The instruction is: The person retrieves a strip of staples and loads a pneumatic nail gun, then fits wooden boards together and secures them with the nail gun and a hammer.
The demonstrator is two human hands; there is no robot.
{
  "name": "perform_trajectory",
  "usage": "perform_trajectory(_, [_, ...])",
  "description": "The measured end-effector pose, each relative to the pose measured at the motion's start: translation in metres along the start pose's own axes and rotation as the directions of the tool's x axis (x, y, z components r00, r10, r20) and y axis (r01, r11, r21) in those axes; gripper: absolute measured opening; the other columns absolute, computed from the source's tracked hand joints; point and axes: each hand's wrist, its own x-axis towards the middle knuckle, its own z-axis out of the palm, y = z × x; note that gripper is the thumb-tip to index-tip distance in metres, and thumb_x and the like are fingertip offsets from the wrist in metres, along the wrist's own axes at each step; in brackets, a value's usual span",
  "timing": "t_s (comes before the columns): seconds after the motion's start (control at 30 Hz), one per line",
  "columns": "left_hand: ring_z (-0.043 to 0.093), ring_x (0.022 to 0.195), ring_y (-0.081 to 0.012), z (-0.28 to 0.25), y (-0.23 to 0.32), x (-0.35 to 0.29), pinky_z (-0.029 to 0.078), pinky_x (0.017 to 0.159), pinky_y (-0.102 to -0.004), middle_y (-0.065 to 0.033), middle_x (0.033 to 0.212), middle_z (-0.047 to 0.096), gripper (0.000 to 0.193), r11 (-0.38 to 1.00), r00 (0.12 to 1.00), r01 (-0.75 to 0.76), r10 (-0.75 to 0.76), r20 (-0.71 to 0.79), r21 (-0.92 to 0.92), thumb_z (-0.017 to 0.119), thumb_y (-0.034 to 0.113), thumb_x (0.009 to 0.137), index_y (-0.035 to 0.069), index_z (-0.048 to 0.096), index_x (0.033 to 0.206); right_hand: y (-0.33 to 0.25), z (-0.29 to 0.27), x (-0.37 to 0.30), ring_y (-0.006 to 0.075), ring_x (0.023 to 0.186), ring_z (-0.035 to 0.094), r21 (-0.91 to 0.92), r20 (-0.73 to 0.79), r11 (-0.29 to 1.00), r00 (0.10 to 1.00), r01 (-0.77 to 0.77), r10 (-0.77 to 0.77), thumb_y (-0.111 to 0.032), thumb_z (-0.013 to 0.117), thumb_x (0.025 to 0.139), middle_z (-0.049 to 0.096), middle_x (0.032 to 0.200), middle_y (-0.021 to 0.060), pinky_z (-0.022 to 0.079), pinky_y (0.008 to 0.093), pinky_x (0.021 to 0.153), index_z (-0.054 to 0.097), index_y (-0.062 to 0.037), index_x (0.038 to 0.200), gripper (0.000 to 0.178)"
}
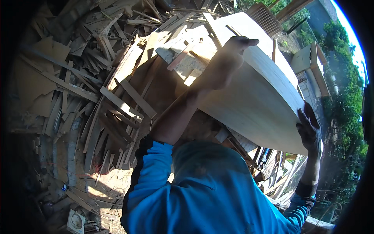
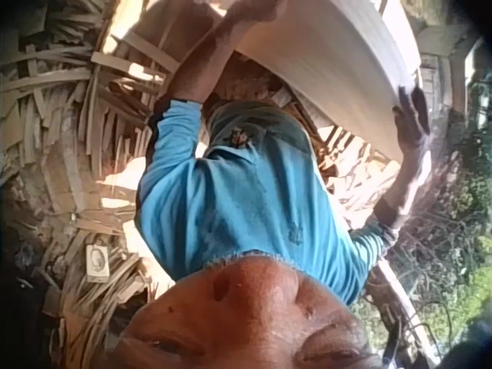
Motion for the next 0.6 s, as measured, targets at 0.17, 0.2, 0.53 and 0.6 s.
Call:
perform_trajectory(0.17, [0.045, 0.127, -0.0215, -0.002, 0.02, 0.002, 0.031, 0.108, -0.0333, -0.0103, 0.134, 0.052, 0.05, 0.978, 0.991, 0.131, -0.131, -0.011, 0.16, 0.035, 0.004, 0.085, 0.006, 0.052, 0.132, 0.006, -0.002, 0.003, 0.0405, 0.117, 0.056, 0.031, 0.031, 0.999, 0.999, 0.038, -0.039, 0.004, 0.065, 0.076, 0.049, 0.137, 0.0247, 0.049, 0.0427, 0.092, 0.057, -0.017, 0.131, 0.059])
perform_trajectory(0.2, [0.045, 0.127, -0.0215, -0.001, 0.021, 0.002, 0.031, 0.108, -0.0333, -0.0103, 0.134, 0.052, 0.05, 0.979, 0.991, 0.132, -0.131, -0.018, 0.157, 0.035, 0.004, 0.085, 0.006, 0.052, 0.132, 0.006, -0.002, 0.003, 0.0405, 0.117, 0.056, 0.028, 0.037, 0.999, 0.998, 0.042, -0.043, 0.004, 0.065, 0.076, 0.049, 0.137, 0.0247, 0.049, 0.0427, 0.092, 0.057, -0.017, 0.131, 0.059])
perform_trajectory(0.53, [0.052, 0.121, -0.0251, 0.006, 0.021, 0.011, 0.037, 0.106, -0.0347, -0.0121, 0.127, 0.056, 0.047, 0.941, 0.978, 0.21, -0.207, -0.038, 0.266, 0.038, 0.001, 0.084, 0.006, 0.055, 0.127, -0.005, 0.004, -0.004, 0.04, 0.129, 0.047, -0.018, 0.021, 0.995, 0.995, -0.094, 0.094, 0.0, 0.062, 0.084, 0.042, 0.144, 0.0243, 0.042, 0.0432, 0.103, 0.057, -0.0157, 0.132, 0.051])
perform_trajectory(0.6, [0.052, 0.121, -0.0263, 0.007, 0.02, 0.012, 0.037, 0.107, -0.0357, -0.0128, 0.126, 0.057, 0.047, 0.94, 0.97, 0.241, -0.237, -0.044, 0.241, 0.038, 0.001, 0.084, 0.005, 0.056, 0.127, -0.01, 0.005, -0.004, 0.0378, 0.132, 0.044, -0.005, -0.011, 0.996, 0.996, -0.085, 0.085, -0.003, 0.061, 0.086, 0.043, 0.144, 0.0237, 0.038, 0.0436, 0.107, 0.057, -0.0146, 0.132, 0.048])
